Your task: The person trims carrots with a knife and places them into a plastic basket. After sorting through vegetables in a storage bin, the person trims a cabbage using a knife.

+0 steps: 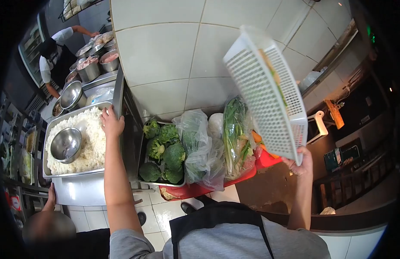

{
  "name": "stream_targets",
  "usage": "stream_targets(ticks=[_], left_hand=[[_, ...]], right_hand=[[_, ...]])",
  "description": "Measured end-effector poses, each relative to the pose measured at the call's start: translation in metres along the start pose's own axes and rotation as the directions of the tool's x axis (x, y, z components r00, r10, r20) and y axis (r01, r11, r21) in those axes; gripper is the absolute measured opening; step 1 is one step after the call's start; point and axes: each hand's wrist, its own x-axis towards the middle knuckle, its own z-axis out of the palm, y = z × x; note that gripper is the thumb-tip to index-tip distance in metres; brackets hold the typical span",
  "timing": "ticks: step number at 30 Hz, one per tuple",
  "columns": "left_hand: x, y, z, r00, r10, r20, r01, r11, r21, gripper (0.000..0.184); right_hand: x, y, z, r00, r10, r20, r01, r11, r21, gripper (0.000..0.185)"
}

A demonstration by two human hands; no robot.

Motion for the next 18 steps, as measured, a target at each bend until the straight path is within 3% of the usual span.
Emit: stream_targets(ticks=[4,5,6,8,11,14,15,18], left_hand=[[0.0,0.003,0.004,1.0,0.011,-0.01,-0.01,1.0,0.026,0.071],[0.0,0.002,0.005,1.0,0.019,-0.015,-0.018,0.999,0.026,0.071],[0.0,-0.002,0.003,1.0,0.019,-0.023,-0.018,0.999,0.033,0.071],[0.0,-0.001,0.003,0.999,0.024,-0.043,-0.023,0.999,0.022,0.071],[-0.001,0.0,0.001,0.998,0.036,-0.044,-0.035,0.999,0.019,0.07],[0.002,-0.006,0.006,0.995,0.077,-0.057,-0.078,0.997,-0.002,0.068],[0.001,-0.006,0.005,0.994,0.081,-0.067,-0.081,0.997,0.004,0.067],[0.0,-0.007,0.003,0.988,0.125,-0.086,-0.127,0.992,-0.023,0.064]], right_hand=[[-0.026,-0.033,-0.006,0.972,-0.234,-0.01,0.234,0.972,0.008,0.05],[-0.032,-0.036,-0.005,0.949,-0.299,-0.099,0.299,0.954,-0.018,0.046],[-0.035,-0.036,-0.003,0.939,-0.31,-0.148,0.311,0.95,-0.017,0.043],[-0.037,-0.027,-0.008,0.968,-0.241,-0.072,0.242,0.97,0.0,0.042],[-0.024,0.015,-0.019,0.94,-0.279,-0.196,0.255,0.957,-0.142,0.042],[0.004,0.079,-0.029,0.926,-0.19,-0.326,0.145,0.977,-0.157,0.045],[0.017,0.102,-0.039,0.959,-0.126,-0.256,0.097,0.987,-0.125,0.045],[0.07,0.184,-0.064,0.912,0.137,-0.387,-0.103,0.989,0.109,0.046]])
